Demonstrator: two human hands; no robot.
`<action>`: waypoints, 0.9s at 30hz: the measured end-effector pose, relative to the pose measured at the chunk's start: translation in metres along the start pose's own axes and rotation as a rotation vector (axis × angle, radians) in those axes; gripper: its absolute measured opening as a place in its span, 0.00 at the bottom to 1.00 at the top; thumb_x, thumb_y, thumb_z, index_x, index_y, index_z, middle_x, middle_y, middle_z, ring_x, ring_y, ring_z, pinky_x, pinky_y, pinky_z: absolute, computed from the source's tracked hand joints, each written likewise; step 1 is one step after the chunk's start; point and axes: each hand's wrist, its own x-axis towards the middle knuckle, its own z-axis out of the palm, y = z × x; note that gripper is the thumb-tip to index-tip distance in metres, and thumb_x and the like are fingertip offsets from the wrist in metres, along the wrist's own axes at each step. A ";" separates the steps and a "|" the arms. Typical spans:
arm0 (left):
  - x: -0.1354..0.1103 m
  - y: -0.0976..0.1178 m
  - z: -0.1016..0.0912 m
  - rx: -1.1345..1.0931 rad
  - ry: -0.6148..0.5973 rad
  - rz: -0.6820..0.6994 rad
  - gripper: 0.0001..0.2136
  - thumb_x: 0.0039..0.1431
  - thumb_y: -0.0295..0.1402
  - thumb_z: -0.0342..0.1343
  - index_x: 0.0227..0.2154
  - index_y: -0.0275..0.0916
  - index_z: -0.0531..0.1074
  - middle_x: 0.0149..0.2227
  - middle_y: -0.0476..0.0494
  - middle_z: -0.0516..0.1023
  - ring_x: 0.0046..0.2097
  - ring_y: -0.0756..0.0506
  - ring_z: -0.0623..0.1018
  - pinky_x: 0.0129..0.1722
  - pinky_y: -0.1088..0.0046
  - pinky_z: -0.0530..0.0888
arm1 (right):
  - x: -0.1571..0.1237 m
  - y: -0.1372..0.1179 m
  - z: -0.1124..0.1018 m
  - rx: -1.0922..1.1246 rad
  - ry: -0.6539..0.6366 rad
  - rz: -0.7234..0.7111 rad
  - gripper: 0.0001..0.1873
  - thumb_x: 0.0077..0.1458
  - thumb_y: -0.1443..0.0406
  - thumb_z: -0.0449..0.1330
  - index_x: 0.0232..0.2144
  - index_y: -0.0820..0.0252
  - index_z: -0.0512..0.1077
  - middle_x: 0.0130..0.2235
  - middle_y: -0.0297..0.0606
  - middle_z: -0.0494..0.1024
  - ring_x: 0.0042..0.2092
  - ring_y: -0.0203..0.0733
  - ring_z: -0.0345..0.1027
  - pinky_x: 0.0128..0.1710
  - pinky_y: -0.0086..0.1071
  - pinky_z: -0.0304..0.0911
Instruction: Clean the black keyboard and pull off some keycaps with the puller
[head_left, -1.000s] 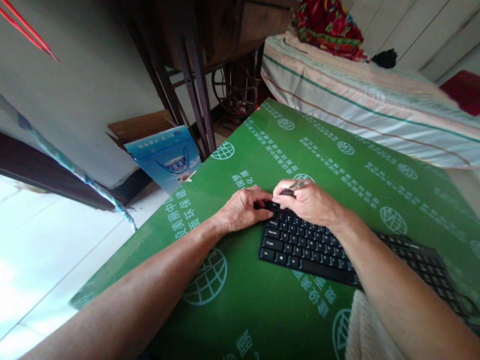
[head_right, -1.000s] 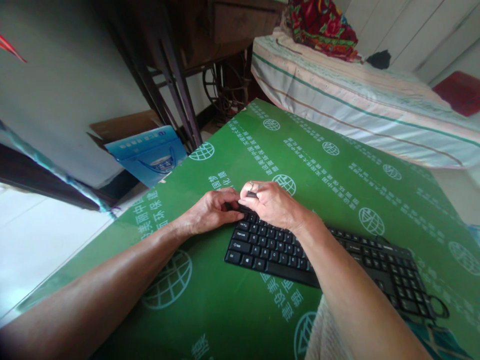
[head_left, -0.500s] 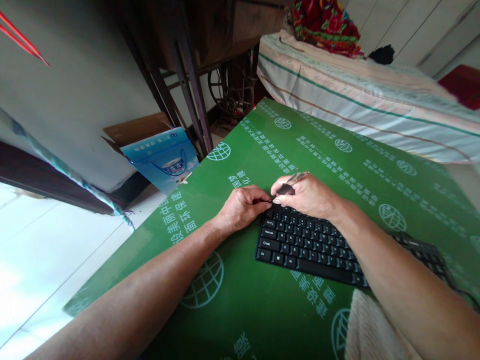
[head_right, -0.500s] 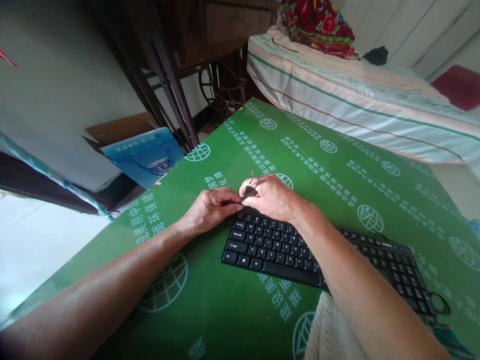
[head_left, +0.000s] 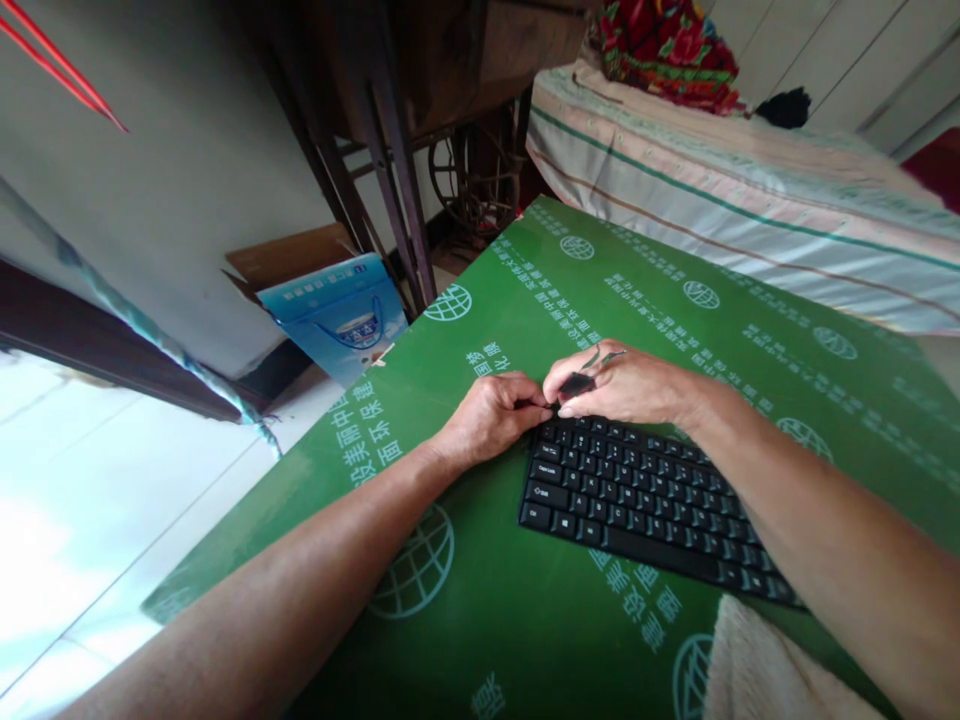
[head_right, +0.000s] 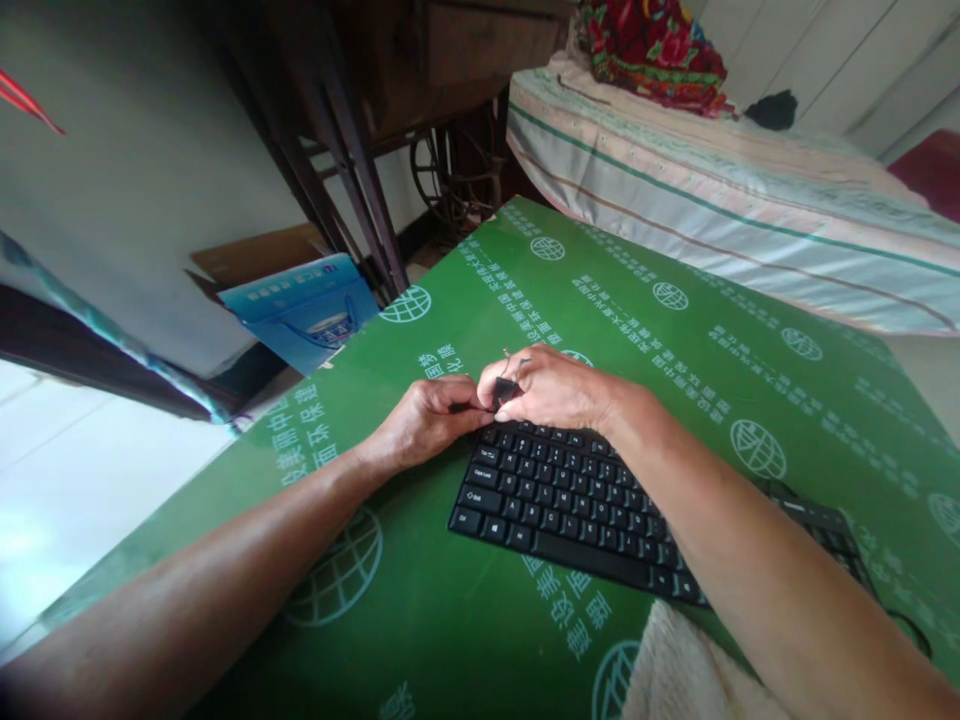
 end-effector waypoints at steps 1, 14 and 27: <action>0.000 0.000 0.000 -0.006 -0.003 -0.005 0.04 0.52 0.26 0.56 0.24 0.36 0.73 0.26 0.50 0.73 0.32 0.50 0.73 0.35 0.74 0.69 | 0.001 0.002 -0.001 0.006 -0.019 -0.016 0.08 0.46 0.71 0.60 0.30 0.55 0.74 0.31 0.26 0.77 0.32 0.33 0.68 0.33 0.26 0.60; -0.001 -0.001 -0.001 -0.046 -0.012 -0.036 0.03 0.52 0.28 0.56 0.26 0.35 0.74 0.27 0.48 0.73 0.33 0.50 0.74 0.35 0.73 0.70 | 0.002 0.003 0.006 -0.071 0.060 -0.130 0.04 0.52 0.70 0.57 0.29 0.58 0.72 0.22 0.26 0.72 0.24 0.29 0.63 0.27 0.24 0.56; -0.003 -0.004 -0.004 -0.043 -0.056 -0.013 0.05 0.54 0.29 0.56 0.30 0.36 0.76 0.31 0.46 0.75 0.35 0.49 0.75 0.37 0.72 0.71 | -0.003 -0.004 0.010 -0.119 0.137 -0.114 0.05 0.53 0.72 0.56 0.26 0.60 0.69 0.20 0.25 0.69 0.22 0.28 0.61 0.26 0.24 0.54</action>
